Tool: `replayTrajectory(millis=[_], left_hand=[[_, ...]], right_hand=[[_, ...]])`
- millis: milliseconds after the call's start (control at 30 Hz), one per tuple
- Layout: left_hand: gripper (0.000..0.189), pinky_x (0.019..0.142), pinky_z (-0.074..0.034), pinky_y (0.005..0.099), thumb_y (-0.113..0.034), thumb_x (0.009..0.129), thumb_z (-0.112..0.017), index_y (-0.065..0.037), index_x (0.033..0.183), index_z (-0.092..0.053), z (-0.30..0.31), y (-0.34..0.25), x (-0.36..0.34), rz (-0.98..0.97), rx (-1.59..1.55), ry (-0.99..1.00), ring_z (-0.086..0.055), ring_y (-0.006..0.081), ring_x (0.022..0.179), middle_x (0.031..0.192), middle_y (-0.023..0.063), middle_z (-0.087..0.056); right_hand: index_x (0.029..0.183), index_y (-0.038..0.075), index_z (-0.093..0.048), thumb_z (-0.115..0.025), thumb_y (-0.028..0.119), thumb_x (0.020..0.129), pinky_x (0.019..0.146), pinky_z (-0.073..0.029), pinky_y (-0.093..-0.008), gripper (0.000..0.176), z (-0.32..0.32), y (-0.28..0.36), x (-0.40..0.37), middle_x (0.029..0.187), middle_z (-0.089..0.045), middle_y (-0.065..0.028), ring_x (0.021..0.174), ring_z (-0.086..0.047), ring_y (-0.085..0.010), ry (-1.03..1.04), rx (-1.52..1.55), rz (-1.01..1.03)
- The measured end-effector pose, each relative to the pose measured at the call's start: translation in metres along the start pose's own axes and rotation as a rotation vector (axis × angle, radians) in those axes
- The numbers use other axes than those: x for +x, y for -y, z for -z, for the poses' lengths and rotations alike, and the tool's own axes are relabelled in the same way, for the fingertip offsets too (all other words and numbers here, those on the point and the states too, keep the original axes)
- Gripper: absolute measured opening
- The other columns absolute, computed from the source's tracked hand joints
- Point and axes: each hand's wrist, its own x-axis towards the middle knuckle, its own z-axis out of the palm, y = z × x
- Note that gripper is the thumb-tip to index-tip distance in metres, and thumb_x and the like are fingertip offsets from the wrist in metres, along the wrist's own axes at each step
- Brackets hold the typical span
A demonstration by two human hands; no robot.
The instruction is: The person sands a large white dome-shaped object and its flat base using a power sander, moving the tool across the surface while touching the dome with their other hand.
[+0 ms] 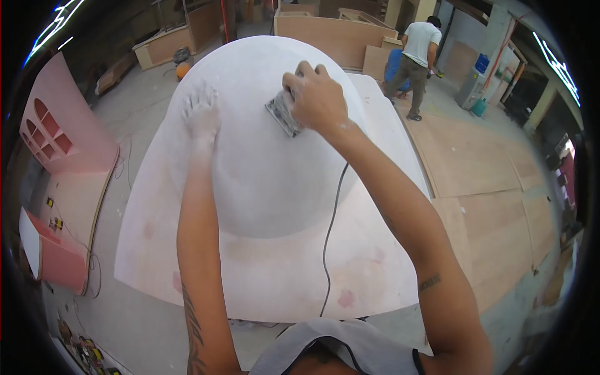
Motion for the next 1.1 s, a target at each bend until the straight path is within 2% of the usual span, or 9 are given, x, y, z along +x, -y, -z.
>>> replayTrajectory(millis=[100,167,267,367,467,633,800,967,1100], left_hand=[[0.057,0.134,-0.019,0.0553,-0.042,0.112,-0.047,-0.024,0.166,-0.047,0.047,-0.050,-0.046,-0.097,-0.005,-0.121,-0.028,0.0355,0.164,0.177,0.0065,-0.037],[0.060,0.134,-0.019,0.0568,-0.043,0.109,-0.053,-0.025,0.166,-0.047,0.079,-0.073,-0.072,-0.280,-0.040,-0.030,-0.028,0.0355,0.164,0.177,0.0061,-0.037],[0.062,0.134,-0.019,0.0574,-0.044,0.108,-0.056,-0.026,0.166,-0.047,0.091,-0.075,-0.075,-0.370,-0.054,0.009,-0.029,0.0344,0.164,0.177,0.0051,-0.037],[0.062,0.134,-0.021,0.0554,-0.042,0.109,-0.056,-0.026,0.168,-0.045,0.097,-0.073,-0.053,-0.490,-0.077,0.094,-0.031,0.0319,0.164,0.177,0.0053,-0.037],[0.061,0.133,-0.023,0.0562,-0.046,0.110,-0.053,-0.029,0.168,-0.045,0.082,-0.078,-0.029,-0.429,-0.002,0.124,-0.034,0.0317,0.163,0.178,0.0047,-0.035],[0.059,0.135,-0.018,0.0520,-0.051,0.115,-0.040,-0.033,0.171,-0.039,0.058,-0.097,0.016,-0.346,0.065,0.215,-0.028,0.0301,0.166,0.180,0.0039,-0.032],[0.060,0.136,-0.013,0.0504,-0.053,0.115,-0.036,-0.034,0.172,-0.035,0.038,-0.109,0.053,-0.273,-0.002,0.316,-0.023,0.0292,0.167,0.181,0.0026,-0.029],[0.058,0.134,-0.014,0.0582,-0.052,0.116,-0.030,-0.036,0.172,-0.034,0.034,-0.125,0.063,-0.128,0.113,0.363,-0.023,0.0290,0.168,0.181,0.0024,-0.027],[0.059,0.132,-0.018,0.0615,-0.049,0.116,-0.030,-0.032,0.172,-0.035,-0.007,-0.106,0.084,-0.228,0.151,0.292,-0.028,0.0324,0.166,0.180,0.0049,-0.031]], right_hand=[[0.101,0.015,-0.075,-0.073,0.022,0.094,0.079,-0.061,-0.0458,0.010,0.002,0.007,-0.030,0.111,-0.068,-0.0084,0.102,-0.066,-0.0345,-0.044,-0.007,0.003],[0.100,0.015,-0.075,-0.074,0.022,0.094,0.078,-0.061,-0.0459,0.009,0.000,0.002,-0.037,0.110,-0.067,-0.0086,0.101,-0.066,-0.0342,-0.036,0.000,-0.017],[0.100,0.014,-0.075,-0.074,0.022,0.094,0.076,-0.061,-0.0466,0.011,-0.004,-0.007,-0.027,0.110,-0.067,-0.0115,0.100,-0.067,-0.0358,-0.122,-0.029,-0.072],[0.107,0.014,-0.076,-0.071,0.027,0.097,0.086,-0.061,-0.0492,0.017,-0.006,-0.017,0.001,0.117,-0.069,-0.0131,0.113,-0.068,-0.0365,-0.029,-0.052,-0.266],[0.118,0.008,-0.077,-0.067,0.026,0.097,0.096,-0.058,-0.0520,0.029,-0.030,-0.035,0.034,0.122,-0.069,-0.0205,0.114,-0.066,-0.0422,-0.021,-0.142,-0.291],[0.122,0.006,-0.080,-0.073,0.022,0.088,0.100,-0.058,-0.0469,0.038,-0.022,-0.031,0.091,0.132,-0.069,-0.0179,0.125,-0.064,-0.0393,0.075,-0.006,-0.375],[0.124,0.007,-0.082,-0.076,0.026,0.088,0.101,-0.058,-0.0457,0.041,-0.022,-0.036,0.130,0.138,-0.068,-0.0175,0.130,-0.064,-0.0374,0.160,0.077,-0.448],[0.121,0.009,-0.083,-0.075,0.028,0.089,0.098,-0.060,-0.0462,0.038,-0.041,-0.066,0.138,0.134,-0.073,-0.0167,0.126,-0.069,-0.0368,0.155,0.042,-0.598],[0.123,0.011,-0.083,-0.070,0.030,0.093,0.104,-0.059,-0.0442,0.038,-0.032,-0.110,0.130,0.128,-0.079,-0.0154,0.122,-0.076,-0.0312,0.181,0.001,-0.599]])
